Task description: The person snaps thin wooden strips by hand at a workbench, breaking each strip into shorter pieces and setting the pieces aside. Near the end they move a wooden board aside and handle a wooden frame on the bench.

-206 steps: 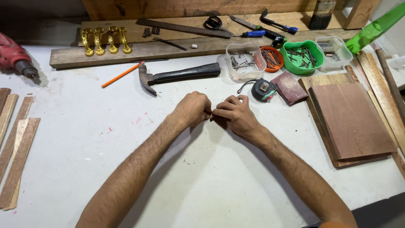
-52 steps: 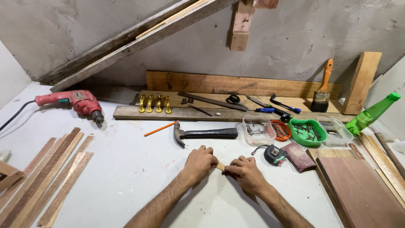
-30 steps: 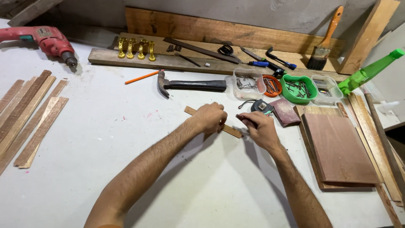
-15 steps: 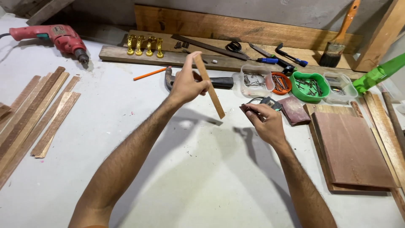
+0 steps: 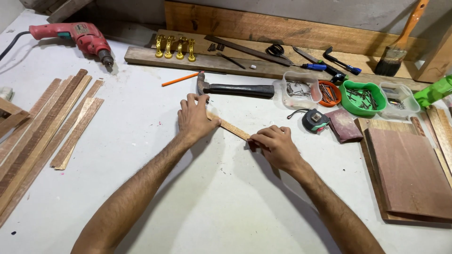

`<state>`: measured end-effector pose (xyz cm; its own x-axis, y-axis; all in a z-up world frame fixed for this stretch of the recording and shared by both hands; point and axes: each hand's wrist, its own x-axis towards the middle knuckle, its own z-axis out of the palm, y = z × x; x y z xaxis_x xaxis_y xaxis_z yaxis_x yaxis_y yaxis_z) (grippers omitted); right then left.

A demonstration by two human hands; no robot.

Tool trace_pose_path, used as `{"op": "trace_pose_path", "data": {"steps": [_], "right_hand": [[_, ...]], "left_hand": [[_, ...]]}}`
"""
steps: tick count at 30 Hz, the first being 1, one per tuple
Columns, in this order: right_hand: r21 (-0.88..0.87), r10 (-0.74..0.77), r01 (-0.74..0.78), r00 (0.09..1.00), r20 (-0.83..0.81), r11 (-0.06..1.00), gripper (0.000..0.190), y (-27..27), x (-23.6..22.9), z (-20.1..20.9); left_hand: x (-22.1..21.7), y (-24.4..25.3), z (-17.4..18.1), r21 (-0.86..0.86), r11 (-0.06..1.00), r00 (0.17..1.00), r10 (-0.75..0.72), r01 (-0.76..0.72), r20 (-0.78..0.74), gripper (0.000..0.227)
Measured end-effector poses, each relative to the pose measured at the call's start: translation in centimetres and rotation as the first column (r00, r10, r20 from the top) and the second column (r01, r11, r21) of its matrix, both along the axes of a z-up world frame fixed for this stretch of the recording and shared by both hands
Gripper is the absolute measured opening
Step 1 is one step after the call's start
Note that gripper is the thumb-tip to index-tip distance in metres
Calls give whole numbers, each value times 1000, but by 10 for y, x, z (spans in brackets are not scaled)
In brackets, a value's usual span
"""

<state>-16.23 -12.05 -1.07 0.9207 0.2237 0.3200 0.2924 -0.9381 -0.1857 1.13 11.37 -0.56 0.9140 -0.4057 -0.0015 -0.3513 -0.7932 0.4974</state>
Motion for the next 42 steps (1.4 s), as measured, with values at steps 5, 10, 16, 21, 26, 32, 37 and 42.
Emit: {"op": "trace_pose_path", "data": {"steps": [5,10,16,21,26,32,37,42], "right_hand": [[-111,42,-41,999,5,993,29,7,2,-10],[-99,68,-66,997,25,993,24,14,24,-24],[-38,84,-82,995,52,996,24,43,79,-32],[-17,123,-123,992,9,992,26,48,79,-14],[-22,119,-119,993,-13,993,20,31,59,-10],[-16,90,-89,995,40,996,20,57,100,-27],[-18,153,-152,986,61,988,22,56,106,-24],[-37,156,-157,987,-30,987,22,33,67,-11]], "left_hand": [[5,1,8,103,989,989,-115,106,89,52],[36,-2,-18,-21,976,976,-218,217,-12,18],[50,-3,-9,54,933,934,-353,356,-56,8],[50,-9,-11,187,907,925,-379,377,-26,3],[46,3,1,201,897,913,-407,393,33,3],[52,4,3,174,902,916,-402,396,3,11],[50,5,12,218,892,918,-393,396,-58,14],[54,7,1,161,899,913,-407,407,-33,14]]}}
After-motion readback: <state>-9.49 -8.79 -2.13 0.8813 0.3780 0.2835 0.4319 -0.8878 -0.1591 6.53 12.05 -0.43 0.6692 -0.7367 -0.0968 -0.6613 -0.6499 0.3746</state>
